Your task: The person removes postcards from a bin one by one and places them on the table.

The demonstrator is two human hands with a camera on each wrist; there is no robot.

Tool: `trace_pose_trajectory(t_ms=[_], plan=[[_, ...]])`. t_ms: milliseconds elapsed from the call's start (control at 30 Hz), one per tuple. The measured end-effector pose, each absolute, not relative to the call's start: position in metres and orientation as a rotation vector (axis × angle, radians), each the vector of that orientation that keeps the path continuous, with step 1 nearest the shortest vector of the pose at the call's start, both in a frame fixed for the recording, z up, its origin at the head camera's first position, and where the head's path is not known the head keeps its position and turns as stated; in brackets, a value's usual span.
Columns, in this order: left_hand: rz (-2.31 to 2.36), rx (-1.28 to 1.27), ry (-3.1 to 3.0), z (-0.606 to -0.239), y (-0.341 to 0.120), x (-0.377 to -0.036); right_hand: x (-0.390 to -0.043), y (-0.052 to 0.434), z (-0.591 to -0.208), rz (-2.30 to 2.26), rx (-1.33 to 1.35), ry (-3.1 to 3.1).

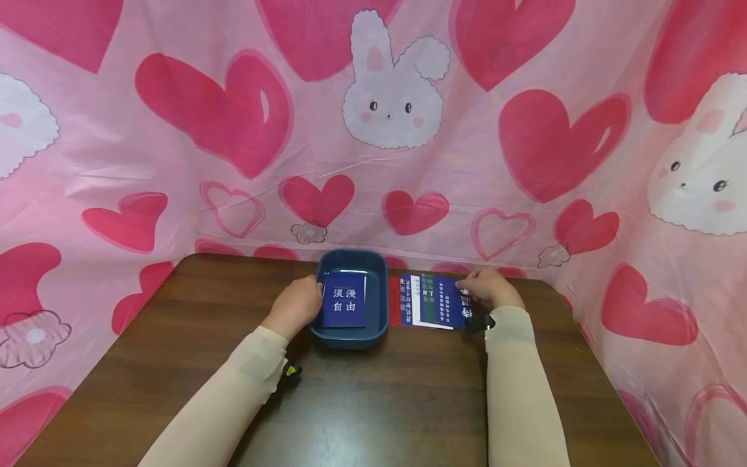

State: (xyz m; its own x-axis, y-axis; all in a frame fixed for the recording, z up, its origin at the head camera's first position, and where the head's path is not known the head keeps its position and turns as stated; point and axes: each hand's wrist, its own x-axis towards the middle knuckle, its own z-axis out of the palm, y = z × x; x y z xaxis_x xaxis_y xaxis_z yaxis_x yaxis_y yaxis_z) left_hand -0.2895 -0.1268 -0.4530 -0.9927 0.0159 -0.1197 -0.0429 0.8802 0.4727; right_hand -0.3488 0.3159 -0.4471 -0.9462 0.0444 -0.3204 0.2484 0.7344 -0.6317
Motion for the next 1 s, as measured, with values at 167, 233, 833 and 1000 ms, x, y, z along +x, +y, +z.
trace_pose_trajectory(t_ms=[167,233,833,1000], plan=[[0.736,-0.022,2.927,-0.454,-0.128,-0.289,-0.349,0.296,-0.431,-1.008,0.131,2.746],[0.744,-0.028,2.922,-0.454,-0.129,-0.289,-0.349,0.285,-0.424,-1.007,0.087,2.774],[0.693,0.017,2.979,-0.454,-0.123,-0.29,-0.337,0.154,-0.399,-1.237,-0.336,2.568],[0.71,0.009,2.984,-0.454,-0.126,-0.29,-0.344,0.108,-0.392,-1.128,-0.355,2.543]])
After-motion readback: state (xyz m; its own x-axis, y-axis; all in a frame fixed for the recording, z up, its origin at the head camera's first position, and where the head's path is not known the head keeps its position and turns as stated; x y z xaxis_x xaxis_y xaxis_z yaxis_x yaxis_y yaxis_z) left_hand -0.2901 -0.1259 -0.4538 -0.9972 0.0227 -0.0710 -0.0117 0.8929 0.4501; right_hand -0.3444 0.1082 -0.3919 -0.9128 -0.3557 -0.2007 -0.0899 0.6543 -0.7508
